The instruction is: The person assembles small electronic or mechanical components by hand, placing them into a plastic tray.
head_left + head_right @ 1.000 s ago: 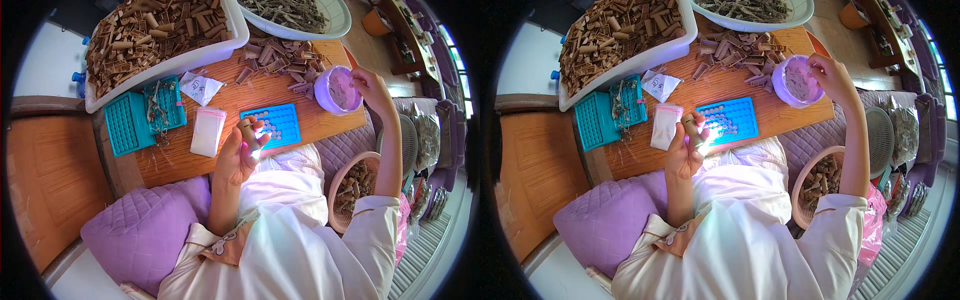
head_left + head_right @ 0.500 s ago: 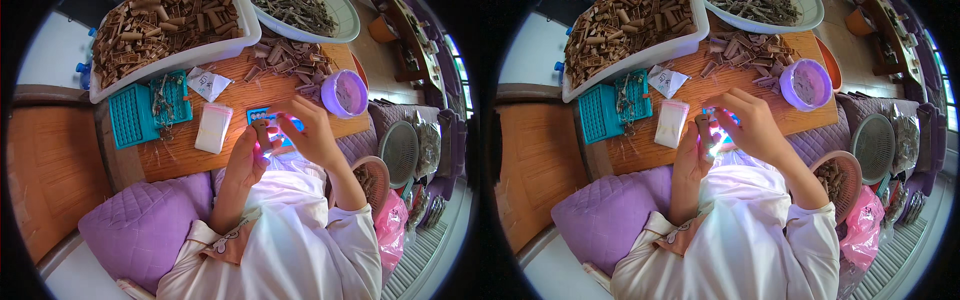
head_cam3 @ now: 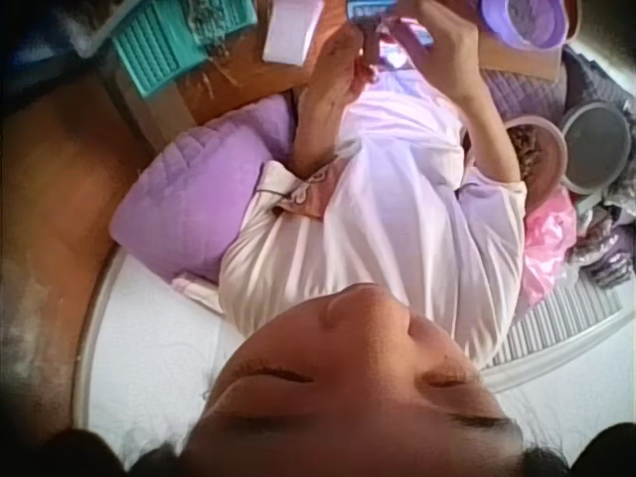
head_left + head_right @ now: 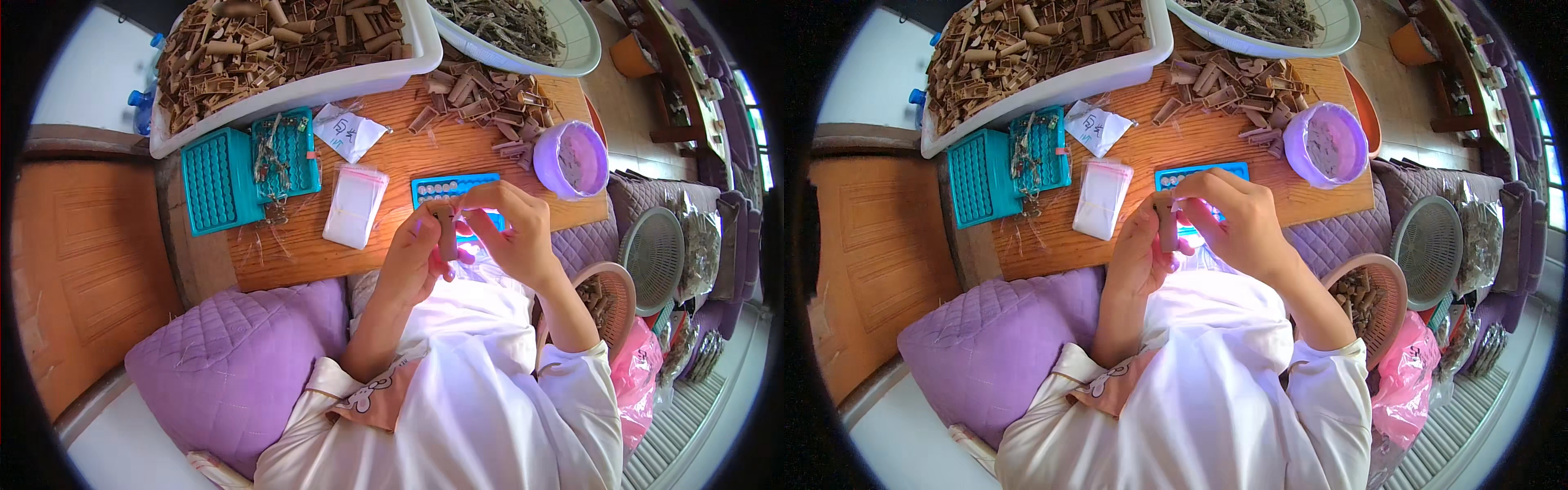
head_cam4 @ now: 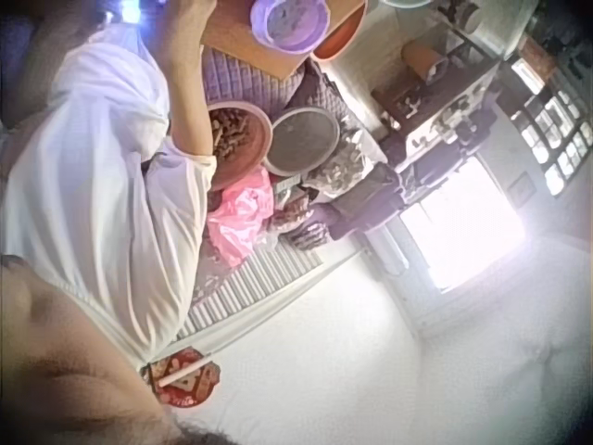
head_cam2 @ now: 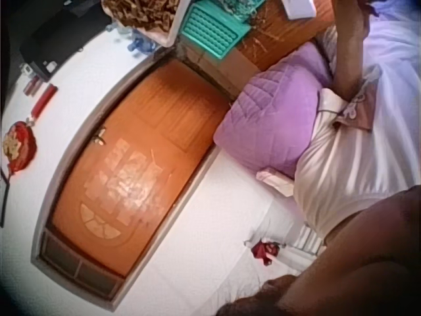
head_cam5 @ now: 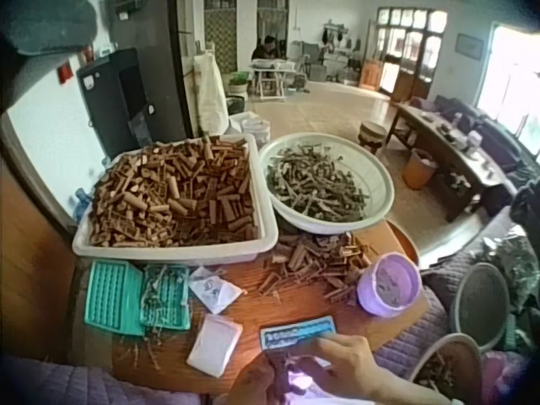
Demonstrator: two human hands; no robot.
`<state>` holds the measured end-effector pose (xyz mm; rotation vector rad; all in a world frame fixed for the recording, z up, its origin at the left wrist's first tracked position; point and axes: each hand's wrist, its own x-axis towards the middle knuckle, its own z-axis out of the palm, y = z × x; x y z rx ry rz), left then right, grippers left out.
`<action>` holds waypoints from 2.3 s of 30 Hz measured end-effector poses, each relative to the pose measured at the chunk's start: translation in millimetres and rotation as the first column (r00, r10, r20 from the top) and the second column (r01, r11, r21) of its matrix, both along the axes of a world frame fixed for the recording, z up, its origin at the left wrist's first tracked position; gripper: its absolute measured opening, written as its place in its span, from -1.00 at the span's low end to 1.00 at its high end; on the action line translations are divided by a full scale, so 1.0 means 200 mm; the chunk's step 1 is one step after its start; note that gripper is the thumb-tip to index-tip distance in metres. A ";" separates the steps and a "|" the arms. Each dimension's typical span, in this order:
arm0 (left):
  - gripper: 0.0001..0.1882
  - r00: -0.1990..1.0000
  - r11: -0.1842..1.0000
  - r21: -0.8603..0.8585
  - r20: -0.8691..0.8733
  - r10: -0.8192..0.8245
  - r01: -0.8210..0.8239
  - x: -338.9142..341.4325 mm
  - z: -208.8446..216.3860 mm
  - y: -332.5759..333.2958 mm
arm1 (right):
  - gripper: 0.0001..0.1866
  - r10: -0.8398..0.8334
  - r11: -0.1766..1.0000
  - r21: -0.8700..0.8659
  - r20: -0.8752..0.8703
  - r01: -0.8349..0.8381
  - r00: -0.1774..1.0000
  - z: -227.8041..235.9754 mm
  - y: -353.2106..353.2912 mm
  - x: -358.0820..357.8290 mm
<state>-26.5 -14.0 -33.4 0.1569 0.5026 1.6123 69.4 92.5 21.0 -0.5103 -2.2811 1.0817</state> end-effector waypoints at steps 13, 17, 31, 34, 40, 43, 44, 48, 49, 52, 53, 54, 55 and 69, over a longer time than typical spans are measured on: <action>-0.54 0.993 0.995 -0.096 -0.117 -0.017 0.005 0.01 0.00 0.00 | -0.87 -0.002 0.999 0.041 0.071 0.000 0.997 0.00 -0.03 0.01; -0.56 0.941 0.987 -0.162 -0.331 -0.065 0.012 0.01 -0.02 0.01 | -0.84 -0.027 0.999 0.050 0.149 0.019 0.988 -0.05 -0.03 0.03; -0.53 0.872 0.978 -0.211 -0.481 -0.097 -0.008 0.01 -0.01 0.03 | -0.94 -0.137 0.975 -0.158 0.112 0.153 0.984 -0.13 -0.05 0.03; -0.53 0.880 0.971 -0.238 -0.465 -0.097 -0.019 0.02 0.03 0.04 | -0.94 -0.185 0.941 -0.255 0.155 0.221 0.970 -0.12 -0.05 0.02; -0.51 0.916 0.976 -0.216 -0.398 -0.051 -0.039 0.02 0.01 0.03 | -0.95 -0.131 0.980 -0.131 0.148 0.151 0.980 -0.09 -0.04 0.01; -0.50 0.911 0.977 -0.209 -0.409 -0.058 -0.032 0.01 0.01 0.04 | -0.96 -0.106 0.984 -0.121 0.168 0.128 0.980 -0.11 -0.04 0.01; -0.50 0.911 0.977 -0.210 -0.408 -0.059 -0.031 0.01 0.01 0.03 | -0.96 -0.107 0.984 -0.123 0.169 0.128 0.980 -0.11 -0.04 0.01; -0.50 0.970 0.992 -0.127 -0.238 -0.047 0.017 -0.01 -0.01 0.02 | -0.94 -0.081 0.907 -0.408 0.072 0.104 0.994 -0.08 -0.04 -0.01; -0.49 0.986 0.995 -0.096 -0.164 -0.041 0.025 -0.02 0.00 0.03 | -0.93 -0.121 0.837 -0.536 0.003 0.104 0.993 -0.07 -0.05 -0.01; -0.49 0.986 0.992 -0.129 -0.166 -0.019 -0.003 -0.02 0.04 0.02 | -0.91 -0.118 0.931 -0.352 -0.046 0.094 0.992 -0.07 -0.05 -0.04; -0.49 0.986 0.992 -0.129 -0.165 -0.020 -0.002 -0.02 0.04 0.02 | -0.91 -0.119 0.931 -0.352 -0.045 0.096 0.992 -0.06 -0.05 -0.04; -0.49 0.987 0.993 -0.119 -0.162 -0.017 -0.003 -0.02 0.04 0.02 | -0.91 -0.060 0.956 -0.288 -0.017 0.053 0.998 -0.06 -0.04 -0.03; -0.49 0.987 0.994 -0.110 -0.160 -0.013 -0.004 -0.02 0.04 0.02 | -0.91 -0.004 0.975 -0.224 0.015 0.007 1.000 -0.06 -0.03 -0.02; -0.52 0.962 0.985 -0.163 -0.273 0.012 -0.059 0.00 0.04 0.02 | -0.95 -0.115 0.954 -0.278 0.007 0.112 0.993 -0.14 -0.09 -0.04</action>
